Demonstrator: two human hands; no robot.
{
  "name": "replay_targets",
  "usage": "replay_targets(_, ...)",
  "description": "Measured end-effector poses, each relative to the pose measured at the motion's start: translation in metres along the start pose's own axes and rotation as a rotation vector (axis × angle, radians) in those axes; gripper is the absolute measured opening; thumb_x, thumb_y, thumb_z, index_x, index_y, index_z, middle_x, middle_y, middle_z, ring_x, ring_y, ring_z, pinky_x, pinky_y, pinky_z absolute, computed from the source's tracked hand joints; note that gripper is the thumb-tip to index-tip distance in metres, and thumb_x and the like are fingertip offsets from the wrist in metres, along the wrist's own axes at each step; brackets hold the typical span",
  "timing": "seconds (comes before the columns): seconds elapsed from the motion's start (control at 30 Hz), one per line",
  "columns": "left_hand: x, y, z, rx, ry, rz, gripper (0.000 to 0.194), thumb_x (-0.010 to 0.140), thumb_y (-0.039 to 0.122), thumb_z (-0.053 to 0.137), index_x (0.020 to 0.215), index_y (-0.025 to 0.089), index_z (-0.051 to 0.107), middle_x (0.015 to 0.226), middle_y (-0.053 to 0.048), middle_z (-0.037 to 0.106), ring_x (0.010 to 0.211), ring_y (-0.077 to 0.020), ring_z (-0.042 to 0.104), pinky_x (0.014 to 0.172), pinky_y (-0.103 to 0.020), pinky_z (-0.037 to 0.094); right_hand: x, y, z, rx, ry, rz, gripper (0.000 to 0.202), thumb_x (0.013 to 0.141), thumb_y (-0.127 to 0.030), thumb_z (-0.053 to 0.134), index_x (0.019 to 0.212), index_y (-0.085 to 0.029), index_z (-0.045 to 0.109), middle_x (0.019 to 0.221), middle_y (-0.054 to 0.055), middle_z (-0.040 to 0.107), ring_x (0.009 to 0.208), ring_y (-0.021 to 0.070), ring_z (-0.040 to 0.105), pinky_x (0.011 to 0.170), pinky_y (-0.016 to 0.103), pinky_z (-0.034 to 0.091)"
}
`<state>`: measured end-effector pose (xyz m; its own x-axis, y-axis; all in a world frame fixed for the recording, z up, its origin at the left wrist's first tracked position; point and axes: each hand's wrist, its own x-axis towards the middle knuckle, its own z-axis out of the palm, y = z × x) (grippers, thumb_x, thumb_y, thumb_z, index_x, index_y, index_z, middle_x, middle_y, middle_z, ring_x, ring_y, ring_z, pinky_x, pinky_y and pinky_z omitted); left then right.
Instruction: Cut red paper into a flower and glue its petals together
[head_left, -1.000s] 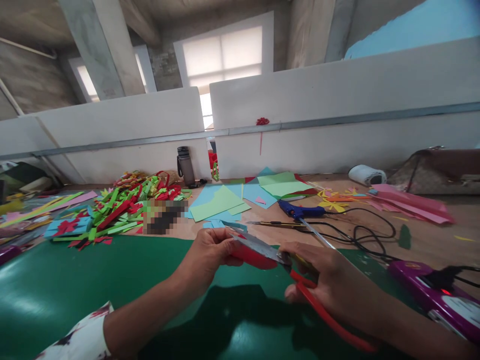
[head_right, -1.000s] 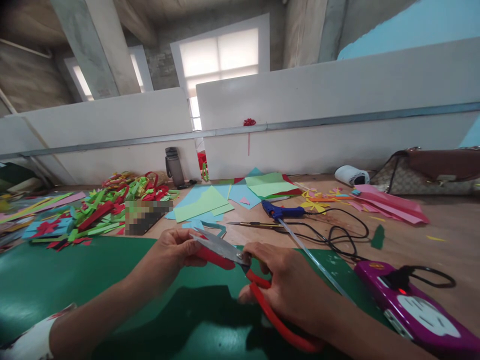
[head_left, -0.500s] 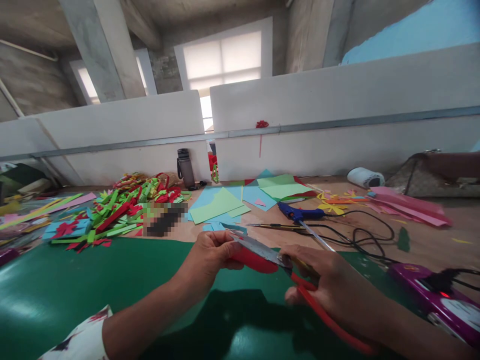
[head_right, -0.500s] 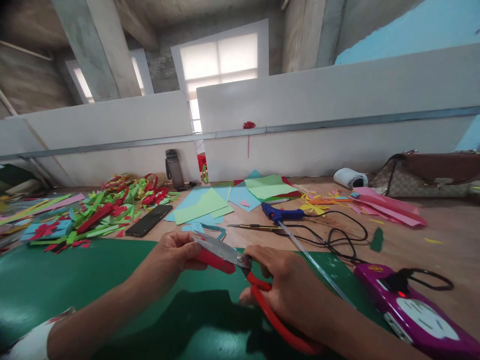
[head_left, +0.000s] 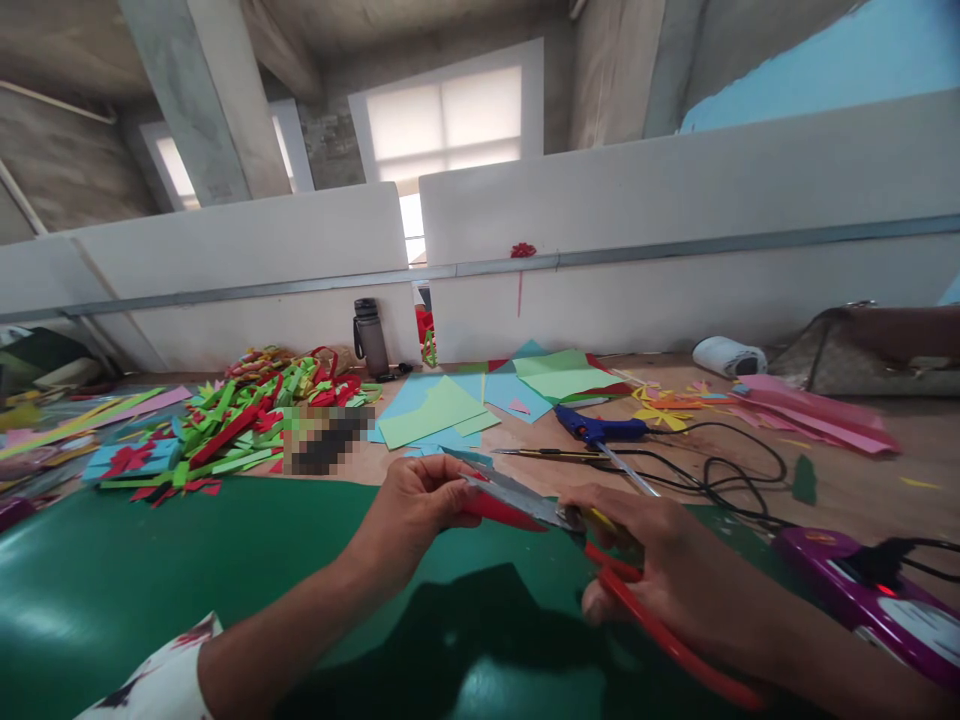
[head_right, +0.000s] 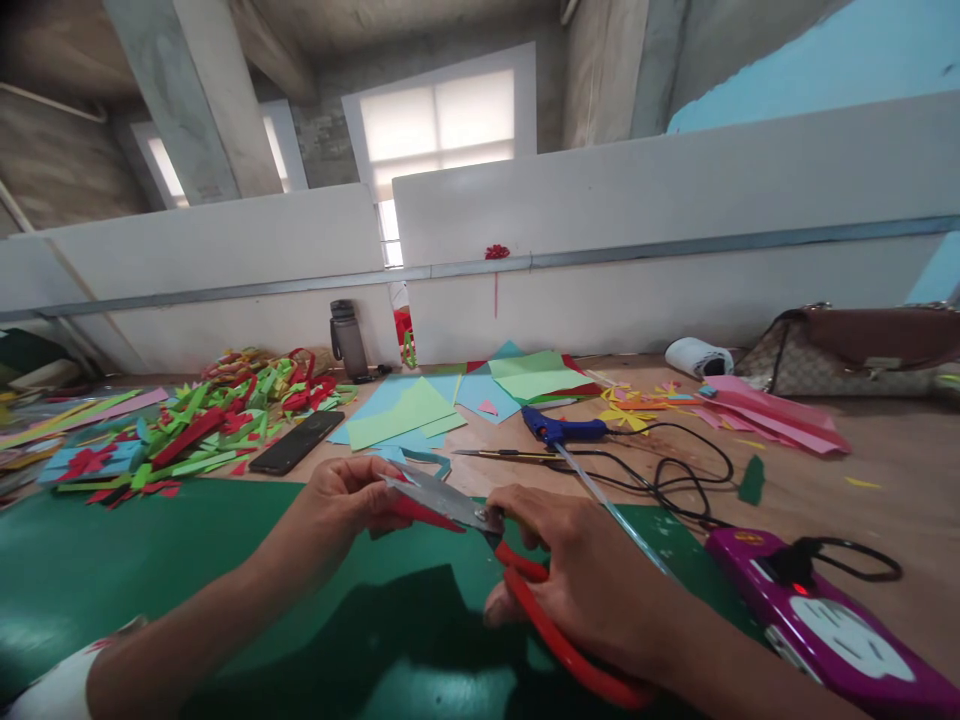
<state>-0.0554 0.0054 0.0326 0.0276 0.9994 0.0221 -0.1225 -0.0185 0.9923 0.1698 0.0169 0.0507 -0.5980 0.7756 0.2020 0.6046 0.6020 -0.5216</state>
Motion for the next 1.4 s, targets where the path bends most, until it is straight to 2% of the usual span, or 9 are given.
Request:
replay_targets(0.17, 0.000, 0.001, 0.000, 0.022, 0.015, 0.009, 0.025, 0.060, 0.034, 0.074, 0.067, 0.013, 0.063, 0.069, -0.004, 0.067, 0.063, -0.0145, 0.062, 0.062, -0.026, 0.049, 0.000, -0.001, -0.001, 0.000, -0.005, -0.006, 0.028, 0.059, -0.011, 0.067, 0.083, -0.023, 0.058, 0.071, -0.005, 0.059, 0.061, 0.0140, 0.053, 0.054, 0.023, 0.041)
replay_targets(0.33, 0.000, -0.001, -0.001, 0.019, 0.029, 0.009, 0.022, 0.061, 0.031, 0.073, 0.066, 0.013, 0.060, 0.068, -0.004, 0.067, 0.062, -0.0142, 0.062, 0.061, -0.025, 0.048, 0.000, -0.001, -0.001, -0.019, -0.018, 0.007, 0.031, 0.060, -0.013, 0.068, 0.087, -0.023, 0.058, 0.077, -0.003, 0.062, 0.068, 0.0168, 0.056, 0.058, 0.025, 0.042)
replay_targets(0.63, -0.001, -0.001, 0.000, 0.002, 0.031, 0.010, 0.025, 0.060, 0.033, 0.074, 0.068, 0.013, 0.062, 0.070, -0.005, 0.067, 0.064, -0.0150, 0.062, 0.062, -0.026, 0.049, -0.001, 0.001, 0.002, 0.000, 0.028, -0.031, 0.031, 0.059, -0.011, 0.069, 0.085, -0.024, 0.058, 0.074, -0.004, 0.061, 0.062, 0.0144, 0.055, 0.056, 0.023, 0.043)
replay_targets(0.83, 0.000, -0.004, -0.002, -0.014, 0.031, 0.004, 0.024, 0.062, 0.032, 0.074, 0.068, 0.013, 0.061, 0.070, -0.003, 0.066, 0.061, -0.0131, 0.061, 0.060, -0.025, 0.049, -0.002, 0.003, 0.003, 0.064, -0.012, 0.033, 0.029, 0.061, -0.013, 0.067, 0.086, -0.024, 0.058, 0.076, -0.003, 0.060, 0.065, 0.0151, 0.054, 0.057, 0.023, 0.042)
replay_targets(0.97, 0.003, -0.003, -0.001, -0.054, 0.035, -0.039, 0.024, 0.061, 0.030, 0.075, 0.068, 0.012, 0.060, 0.068, -0.002, 0.064, 0.058, -0.0123, 0.060, 0.056, -0.025, 0.049, 0.002, 0.007, 0.003, 0.259, -0.178, 0.120, 0.023, 0.065, -0.023, 0.062, 0.088, -0.023, 0.057, 0.066, -0.006, 0.048, 0.057, 0.0114, 0.042, 0.051, 0.021, 0.033)
replay_targets(1.07, 0.004, -0.002, 0.000, -0.066, 0.034, -0.093, 0.026, 0.060, 0.030, 0.075, 0.069, 0.011, 0.059, 0.068, -0.004, 0.063, 0.060, -0.0145, 0.060, 0.052, -0.026, 0.050, 0.005, 0.014, 0.005, 0.447, -0.291, 0.114, 0.023, 0.068, -0.032, 0.058, 0.089, -0.022, 0.056, 0.061, -0.007, 0.040, 0.053, 0.0096, 0.033, 0.050, 0.021, 0.029)
replay_targets(1.2, 0.004, -0.002, 0.000, -0.092, 0.041, -0.130, 0.025, 0.057, 0.027, 0.075, 0.067, 0.011, 0.059, 0.066, -0.004, 0.061, 0.059, -0.0149, 0.059, 0.046, -0.024, 0.049, 0.008, 0.028, 0.015, 0.403, -0.252, 0.075, 0.035, 0.065, -0.047, 0.053, 0.087, -0.020, 0.056, 0.059, -0.006, 0.037, 0.052, 0.0104, 0.030, 0.048, 0.023, 0.024)
replay_targets(1.4, 0.003, 0.000, 0.000, -0.105, 0.001, -0.080, 0.018, 0.065, 0.025, 0.069, 0.066, 0.011, 0.058, 0.066, -0.004, 0.061, 0.057, -0.0131, 0.058, 0.043, -0.022, 0.050, 0.009, 0.043, 0.028, 0.336, -0.221, 0.070, 0.041, 0.066, -0.056, 0.050, 0.086, -0.020, 0.057, 0.058, -0.005, 0.038, 0.049, 0.0101, 0.028, 0.044, 0.023, 0.023)
